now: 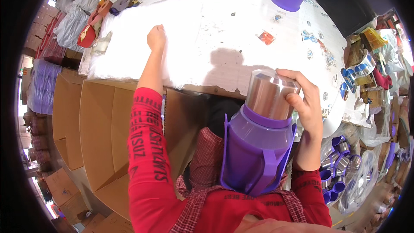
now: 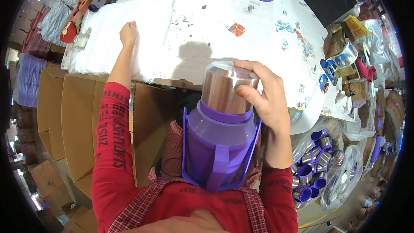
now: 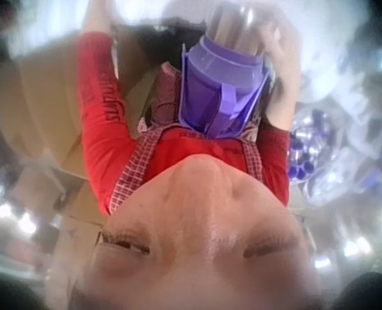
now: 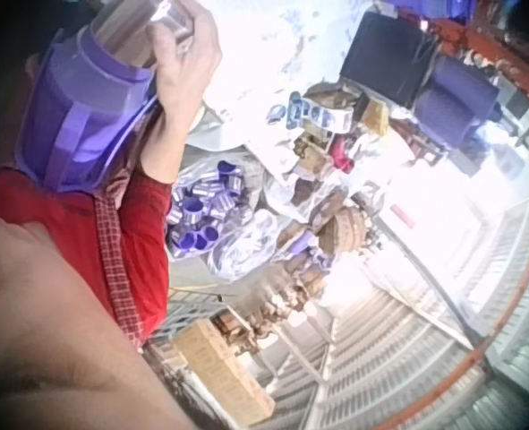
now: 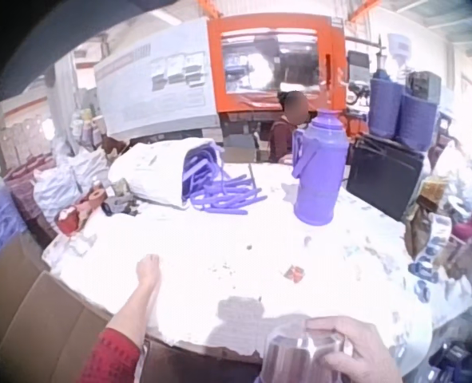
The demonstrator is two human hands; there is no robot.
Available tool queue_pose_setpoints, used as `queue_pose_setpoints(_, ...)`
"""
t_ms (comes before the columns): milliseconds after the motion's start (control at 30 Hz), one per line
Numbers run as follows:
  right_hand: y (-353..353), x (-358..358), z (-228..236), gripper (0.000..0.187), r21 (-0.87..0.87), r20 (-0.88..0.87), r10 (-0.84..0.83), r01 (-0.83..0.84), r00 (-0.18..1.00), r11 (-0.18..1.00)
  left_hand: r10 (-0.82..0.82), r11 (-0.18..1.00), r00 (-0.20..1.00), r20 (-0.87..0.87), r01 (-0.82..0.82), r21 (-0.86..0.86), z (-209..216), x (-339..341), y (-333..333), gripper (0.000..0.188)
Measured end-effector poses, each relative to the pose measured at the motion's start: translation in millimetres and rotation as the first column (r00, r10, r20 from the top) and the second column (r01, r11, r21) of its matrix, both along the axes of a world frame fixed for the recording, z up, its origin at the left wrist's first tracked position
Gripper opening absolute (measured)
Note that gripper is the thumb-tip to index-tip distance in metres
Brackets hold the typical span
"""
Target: The person assembles purple water jugs by inserting stainless steel inner containers, applying round stickers to the exterior, and wrapping each unit in plastic. They place the finished jugs into a cardboard box. The person also briefly handles a small jar with a white lid.
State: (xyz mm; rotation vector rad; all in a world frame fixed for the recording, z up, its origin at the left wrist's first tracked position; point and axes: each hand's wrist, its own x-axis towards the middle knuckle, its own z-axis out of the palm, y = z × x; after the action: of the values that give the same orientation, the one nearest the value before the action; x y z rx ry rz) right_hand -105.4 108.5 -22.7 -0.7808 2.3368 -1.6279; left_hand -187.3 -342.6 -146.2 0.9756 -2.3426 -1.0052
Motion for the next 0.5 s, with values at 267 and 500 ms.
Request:
queue_pose_setpoints(267,-29.3,-28.2,-121.2,0.026,-0.366,0.376,-0.035,0.183,0.926,0.912,-0.660,0.492,0.702,-0.269,0.674,0.551,16.1,81.4,219.3,0.027)
queue_pose_setpoints(500,24.9,-1.3,-104.4,0.026,-0.510,0.859,0.114,0.853,0.498,0.115,-0.199,0.274,0.879,-0.434,0.475,0.836,43.7,105.6,213.8,0.036)
